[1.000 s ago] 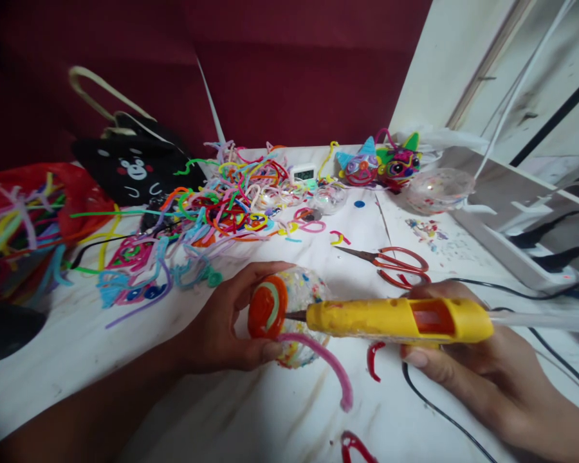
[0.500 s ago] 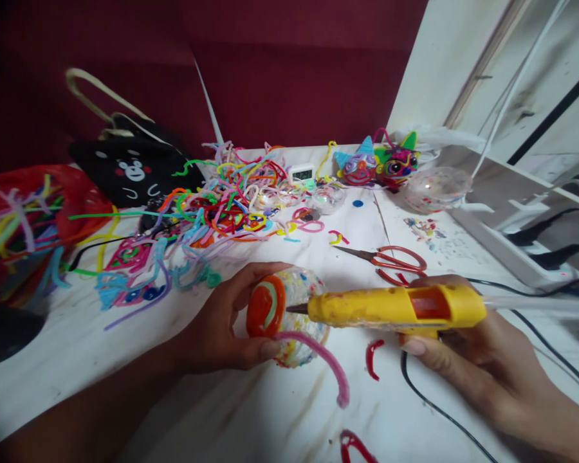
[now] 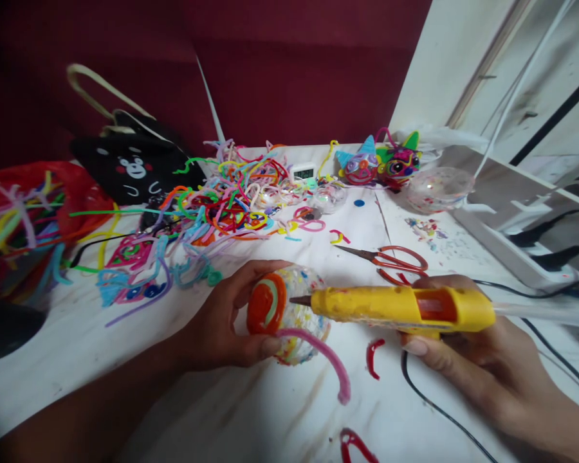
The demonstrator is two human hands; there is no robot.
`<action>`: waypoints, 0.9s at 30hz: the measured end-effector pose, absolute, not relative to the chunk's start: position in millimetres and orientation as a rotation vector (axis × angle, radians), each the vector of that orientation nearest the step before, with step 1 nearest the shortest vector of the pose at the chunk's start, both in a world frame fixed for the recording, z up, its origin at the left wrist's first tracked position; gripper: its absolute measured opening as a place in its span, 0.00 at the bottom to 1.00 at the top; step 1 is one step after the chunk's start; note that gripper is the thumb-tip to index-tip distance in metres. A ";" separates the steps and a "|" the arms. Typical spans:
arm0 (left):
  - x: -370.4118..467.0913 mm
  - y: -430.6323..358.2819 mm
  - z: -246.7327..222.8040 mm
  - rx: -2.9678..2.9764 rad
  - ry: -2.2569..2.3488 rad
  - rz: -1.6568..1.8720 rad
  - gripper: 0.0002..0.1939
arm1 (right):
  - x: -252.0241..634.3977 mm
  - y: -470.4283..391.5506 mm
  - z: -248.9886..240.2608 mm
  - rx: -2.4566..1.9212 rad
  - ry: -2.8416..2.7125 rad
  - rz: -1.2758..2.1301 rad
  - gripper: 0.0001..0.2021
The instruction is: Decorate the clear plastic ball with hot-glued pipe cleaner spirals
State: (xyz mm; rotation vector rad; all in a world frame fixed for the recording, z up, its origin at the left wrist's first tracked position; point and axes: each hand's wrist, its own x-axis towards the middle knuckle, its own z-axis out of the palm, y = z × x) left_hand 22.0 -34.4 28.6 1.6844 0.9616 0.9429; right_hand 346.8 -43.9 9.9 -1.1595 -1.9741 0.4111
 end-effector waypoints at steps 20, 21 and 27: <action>22.7 -32.6 29.8 1.641 0.980 0.943 0.36 | 345.1 -44.7 22.2 -0.945 -2.232 0.208 0.07; 22.7 -32.6 29.9 1.647 0.982 0.944 0.36 | 345.4 -44.7 21.9 -0.947 -2.236 0.208 0.07; 23.1 -32.9 30.2 1.665 0.996 0.921 0.36 | 345.5 -42.3 18.9 -0.952 -2.275 0.136 0.07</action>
